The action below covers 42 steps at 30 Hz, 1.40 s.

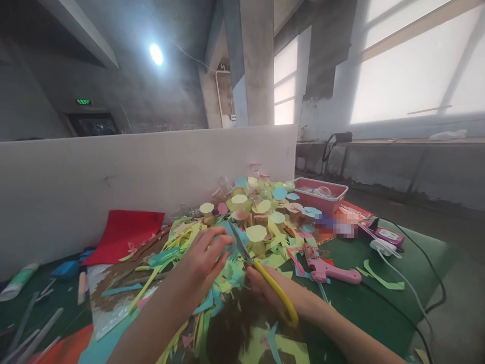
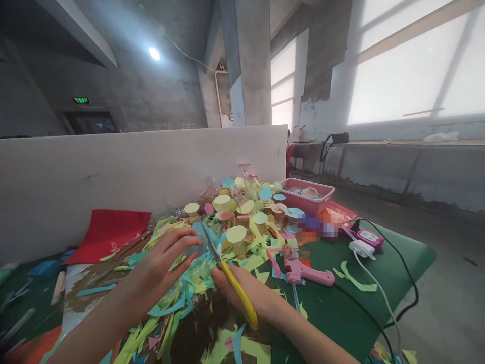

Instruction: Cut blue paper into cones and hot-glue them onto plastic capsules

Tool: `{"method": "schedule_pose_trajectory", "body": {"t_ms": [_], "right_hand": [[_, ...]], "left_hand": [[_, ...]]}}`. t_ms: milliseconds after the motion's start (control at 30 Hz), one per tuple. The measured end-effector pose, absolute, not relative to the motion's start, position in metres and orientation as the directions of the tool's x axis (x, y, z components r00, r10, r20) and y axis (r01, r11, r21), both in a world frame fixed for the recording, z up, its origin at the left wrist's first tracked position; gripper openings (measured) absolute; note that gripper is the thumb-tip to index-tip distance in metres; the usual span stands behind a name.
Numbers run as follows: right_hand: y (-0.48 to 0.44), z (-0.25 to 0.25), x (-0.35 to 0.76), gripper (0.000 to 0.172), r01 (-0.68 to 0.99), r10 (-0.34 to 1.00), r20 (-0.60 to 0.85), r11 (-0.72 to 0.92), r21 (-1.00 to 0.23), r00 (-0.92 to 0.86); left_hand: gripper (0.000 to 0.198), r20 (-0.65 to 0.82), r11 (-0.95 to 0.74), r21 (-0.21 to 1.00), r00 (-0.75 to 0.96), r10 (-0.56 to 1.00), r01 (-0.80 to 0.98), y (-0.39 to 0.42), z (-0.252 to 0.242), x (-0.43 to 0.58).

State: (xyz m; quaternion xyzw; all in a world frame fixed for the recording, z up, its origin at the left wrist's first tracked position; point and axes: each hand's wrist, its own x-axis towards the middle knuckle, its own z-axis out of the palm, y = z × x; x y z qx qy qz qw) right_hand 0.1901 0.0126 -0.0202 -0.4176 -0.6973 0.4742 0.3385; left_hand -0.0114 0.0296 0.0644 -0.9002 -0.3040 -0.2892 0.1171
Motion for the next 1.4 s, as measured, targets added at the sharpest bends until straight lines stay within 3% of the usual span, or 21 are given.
{"method": "schedule_pose_trajectory", "body": {"t_ms": [167,500,900,1033,1267,1400], "right_hand": [[0.01,-0.011,0.19,0.054,0.358,0.934,-0.039,0.098,-0.928,-0.356],[0.005,-0.002,0.198,0.044,0.344,0.867,0.101,0.297,-0.891,-0.488],[0.009,-0.01,0.195,0.054,0.349,0.936,-0.087,0.04,-0.936,-0.342],[0.008,-0.002,0.196,0.054,0.393,0.937,-0.133,0.004,-0.919,-0.322],[0.008,-0.011,0.192,0.058,0.387,0.94,-0.056,0.084,-0.918,-0.337],[0.008,-0.013,0.19,0.057,0.395,0.938,-0.052,0.094,-0.914,-0.343]], "left_hand": [[0.018,0.575,-0.787,-0.048,0.661,0.482,0.615,0.027,0.068,-0.012],[0.016,0.56,-0.803,-0.013,0.67,0.488,0.596,0.025,0.074,-0.013],[0.02,0.514,-0.843,-0.012,0.726,0.456,0.538,0.028,0.068,-0.01],[0.024,0.572,-0.823,0.001,0.674,0.467,0.569,0.028,0.067,-0.008],[0.027,0.633,-0.742,-0.011,0.579,0.514,0.67,0.029,0.064,-0.004],[0.037,0.642,-0.608,0.058,0.436,0.63,0.792,0.029,0.06,-0.006]]}}
